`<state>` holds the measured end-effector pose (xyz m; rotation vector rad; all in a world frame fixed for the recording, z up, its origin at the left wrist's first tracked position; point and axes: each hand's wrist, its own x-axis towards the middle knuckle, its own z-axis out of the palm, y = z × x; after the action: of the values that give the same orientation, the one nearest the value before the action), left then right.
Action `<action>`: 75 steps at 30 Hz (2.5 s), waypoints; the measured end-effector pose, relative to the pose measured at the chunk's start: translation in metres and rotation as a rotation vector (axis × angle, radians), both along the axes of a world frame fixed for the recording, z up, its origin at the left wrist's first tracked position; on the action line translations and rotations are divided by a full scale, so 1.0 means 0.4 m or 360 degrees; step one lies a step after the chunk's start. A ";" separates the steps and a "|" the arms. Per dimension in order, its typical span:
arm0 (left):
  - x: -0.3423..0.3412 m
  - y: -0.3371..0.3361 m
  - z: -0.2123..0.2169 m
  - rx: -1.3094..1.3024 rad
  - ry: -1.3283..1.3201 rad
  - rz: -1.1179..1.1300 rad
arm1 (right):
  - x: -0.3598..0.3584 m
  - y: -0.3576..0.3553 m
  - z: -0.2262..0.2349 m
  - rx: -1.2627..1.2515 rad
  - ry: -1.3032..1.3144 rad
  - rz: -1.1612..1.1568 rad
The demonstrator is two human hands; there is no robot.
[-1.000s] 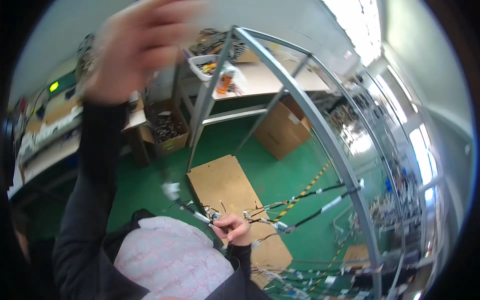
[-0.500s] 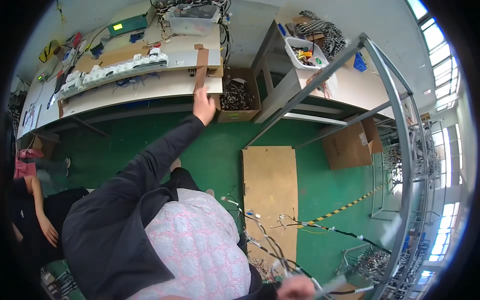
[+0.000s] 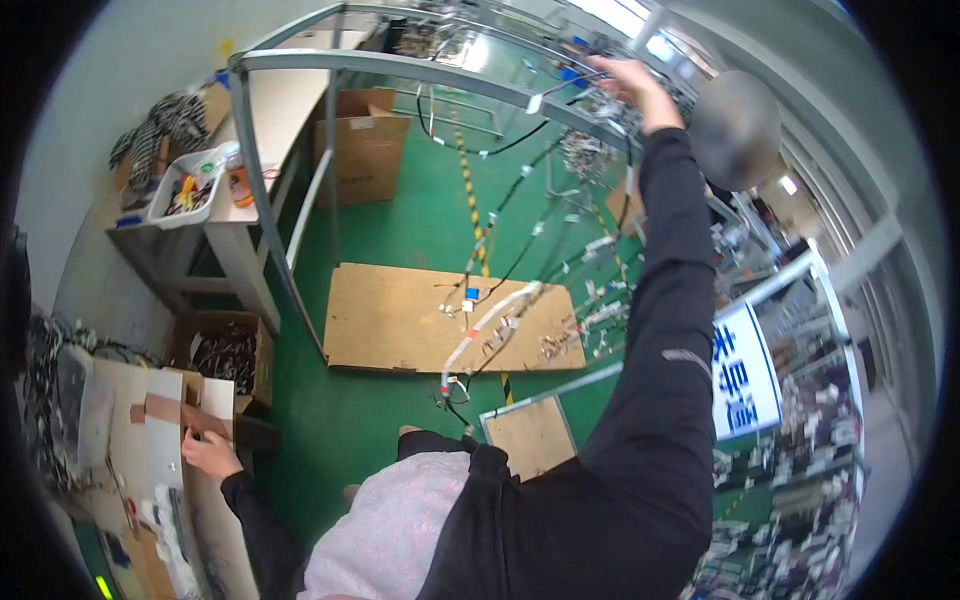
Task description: Assembling wire harnesses and organizing cables on a long electronic component at a workbench.
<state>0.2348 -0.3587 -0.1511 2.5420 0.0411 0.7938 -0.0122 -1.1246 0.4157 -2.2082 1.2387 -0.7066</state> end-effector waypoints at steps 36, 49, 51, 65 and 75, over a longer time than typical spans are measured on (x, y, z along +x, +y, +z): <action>-0.193 -0.144 0.024 -0.0410 0.0146 0.0298 | -0.117 0.040 -0.940 -0.1471 -0.0587 0.1152; -0.969 0.544 0.078 -0.0680 -0.0221 0.2006 | 0.082 1.418 -0.976 0.0886 -0.0621 0.4067; -1.018 0.698 0.037 -0.0470 -0.0265 0.2188 | 0.054 1.574 -0.980 0.0866 -0.0606 0.4143; -0.917 0.855 -0.041 -0.0672 -0.0066 0.1036 | 0.092 2.411 -1.258 0.0957 0.0507 0.3597; -0.579 0.690 0.442 -0.2091 -0.0244 0.0044 | 0.296 2.288 -0.844 0.0674 0.0559 0.3403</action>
<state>0.0034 -0.0826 0.0258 1.2377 0.4009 0.6298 0.1062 -0.2093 0.0782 -1.8939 -1.0486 0.7437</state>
